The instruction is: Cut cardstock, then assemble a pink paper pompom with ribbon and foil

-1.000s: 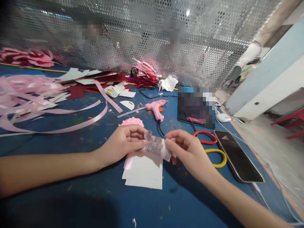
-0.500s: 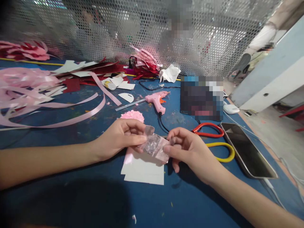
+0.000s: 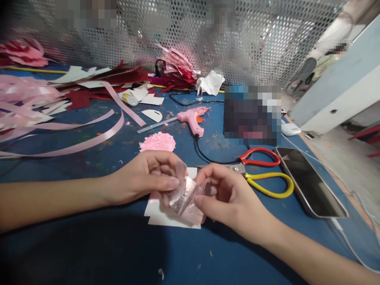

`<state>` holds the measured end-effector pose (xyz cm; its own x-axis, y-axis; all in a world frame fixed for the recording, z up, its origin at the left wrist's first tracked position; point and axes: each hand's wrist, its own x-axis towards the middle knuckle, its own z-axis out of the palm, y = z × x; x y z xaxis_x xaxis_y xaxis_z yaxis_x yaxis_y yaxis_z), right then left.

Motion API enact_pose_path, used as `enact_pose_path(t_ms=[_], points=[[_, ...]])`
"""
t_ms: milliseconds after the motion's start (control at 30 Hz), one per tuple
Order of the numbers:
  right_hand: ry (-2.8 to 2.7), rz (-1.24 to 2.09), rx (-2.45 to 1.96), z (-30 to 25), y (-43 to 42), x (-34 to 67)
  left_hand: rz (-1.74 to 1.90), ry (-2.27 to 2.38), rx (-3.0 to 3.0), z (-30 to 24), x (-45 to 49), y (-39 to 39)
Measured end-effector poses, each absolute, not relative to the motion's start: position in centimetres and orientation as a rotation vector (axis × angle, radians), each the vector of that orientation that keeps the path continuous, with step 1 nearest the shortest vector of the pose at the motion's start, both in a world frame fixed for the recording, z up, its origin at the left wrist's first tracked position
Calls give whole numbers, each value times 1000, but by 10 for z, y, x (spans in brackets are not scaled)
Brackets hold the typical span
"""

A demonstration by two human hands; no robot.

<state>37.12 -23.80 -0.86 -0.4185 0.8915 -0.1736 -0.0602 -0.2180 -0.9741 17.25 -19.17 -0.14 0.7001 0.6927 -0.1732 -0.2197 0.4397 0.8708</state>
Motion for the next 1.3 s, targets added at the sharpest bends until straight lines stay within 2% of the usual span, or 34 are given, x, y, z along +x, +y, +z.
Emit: enact_pose_path(t_ms=[200,400,667,833,1300], points=[[-1415,1816,-1092,-6,-237,374,757,717,1154,-1,175,-194],[-1476,1668,-1137,-8,-235,372,935,729,1325,-1,173,-195],[-1422,1681,-1092,-9,-235,371,767,706,1439,-2,169,-196],[-1474,1637,-1118,-9,-235,372,817,826,1490,-1,169,-198],[-1584,1465,-1024,-14,-234,376,757,686,1681,2,169,-197]])
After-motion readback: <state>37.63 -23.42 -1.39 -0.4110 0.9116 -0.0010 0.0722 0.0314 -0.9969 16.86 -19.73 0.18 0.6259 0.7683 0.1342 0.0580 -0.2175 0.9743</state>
